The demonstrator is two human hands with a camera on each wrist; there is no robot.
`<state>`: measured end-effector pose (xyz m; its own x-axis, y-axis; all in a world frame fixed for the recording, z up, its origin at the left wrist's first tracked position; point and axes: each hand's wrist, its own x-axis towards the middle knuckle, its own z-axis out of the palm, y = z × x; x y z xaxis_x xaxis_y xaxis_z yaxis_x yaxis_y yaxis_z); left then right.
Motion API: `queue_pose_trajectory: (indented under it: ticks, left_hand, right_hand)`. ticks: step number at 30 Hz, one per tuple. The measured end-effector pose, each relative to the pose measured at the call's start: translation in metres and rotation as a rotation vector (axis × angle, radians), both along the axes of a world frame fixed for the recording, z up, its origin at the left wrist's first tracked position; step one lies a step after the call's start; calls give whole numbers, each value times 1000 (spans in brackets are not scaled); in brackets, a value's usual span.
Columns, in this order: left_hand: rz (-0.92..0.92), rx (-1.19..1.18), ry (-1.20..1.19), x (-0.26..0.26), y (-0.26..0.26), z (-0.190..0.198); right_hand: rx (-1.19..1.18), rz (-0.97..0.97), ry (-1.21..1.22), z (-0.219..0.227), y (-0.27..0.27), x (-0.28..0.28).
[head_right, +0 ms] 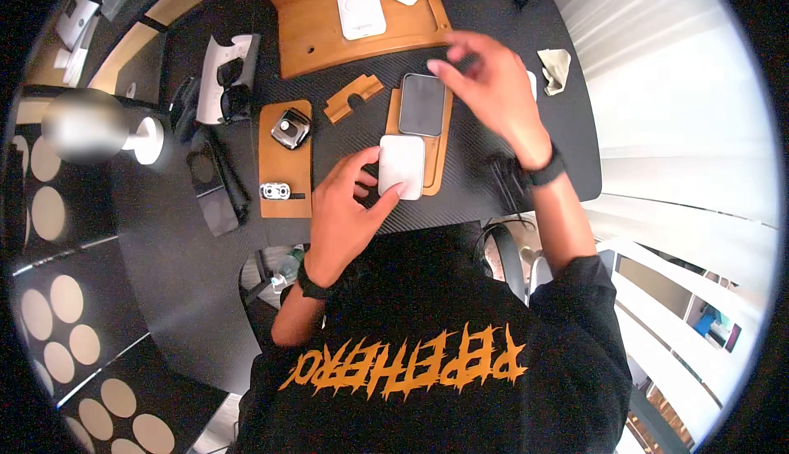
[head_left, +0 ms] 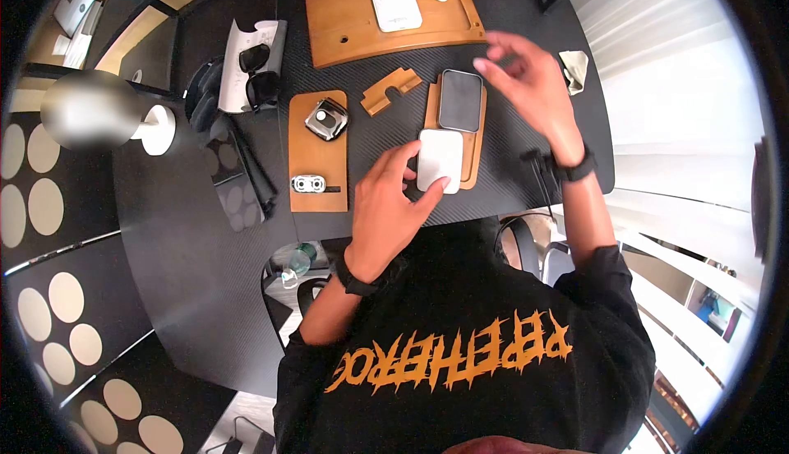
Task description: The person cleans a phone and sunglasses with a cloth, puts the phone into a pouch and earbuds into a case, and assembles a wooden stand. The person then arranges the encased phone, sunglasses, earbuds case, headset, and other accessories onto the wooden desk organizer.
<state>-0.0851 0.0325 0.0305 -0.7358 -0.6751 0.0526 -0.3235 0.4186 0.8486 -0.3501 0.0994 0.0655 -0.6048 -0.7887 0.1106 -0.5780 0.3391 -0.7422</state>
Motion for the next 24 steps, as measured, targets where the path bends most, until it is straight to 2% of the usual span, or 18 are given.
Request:
queue_pose_trajectory:
  ticks: [1, 2, 4, 5, 7, 11, 15, 17, 18, 19, 21, 23, 24]
  left_hand:
    - [16, 6, 21, 0, 0, 0]
    - [33, 11, 41, 1, 1, -1]
    - [46, -40, 52, 8, 0, -1]
    - [59, -89, 62, 10, -3, -1]
    - [77, -72, 63, 19, -6, 0]
    - [110, 29, 61, 31, -8, 6]
    - [130, 63, 111, 36, -13, 5]
    - [80, 154, 165, 37, -18, 5]
    - [81, 163, 162, 36, -19, 5]
    - [109, 194, 218, 34, -19, 5]
    - [129, 231, 265, 27, -20, 9]
    - [237, 142, 394, 15, -20, 19]
    - [238, 126, 433, 11, -21, 20]
  right_hand:
    - [-27, 7, 137, -4, -14, -11]
    - [-30, 9, 140, -10, -29, -23]
    - [-27, -21, 335, -26, -61, -47]
    - [-36, -11, 345, -34, -77, -60]
    - [-18, -24, 526, -46, -102, -77]
    - [102, 13, 527, -58, -129, -90]
    - [34, 1, 544, -61, -125, -85]
    - [-106, 61, 422, -41, -107, -68]
    - [-43, 94, 295, -19, -95, -48]
    - [-34, 93, 290, -2, -83, -30]
    - [-129, 373, 162, 20, -60, 2]
    - [-163, 589, 177, 29, -41, 22]
    - [-166, 637, 90, 37, -33, 37]
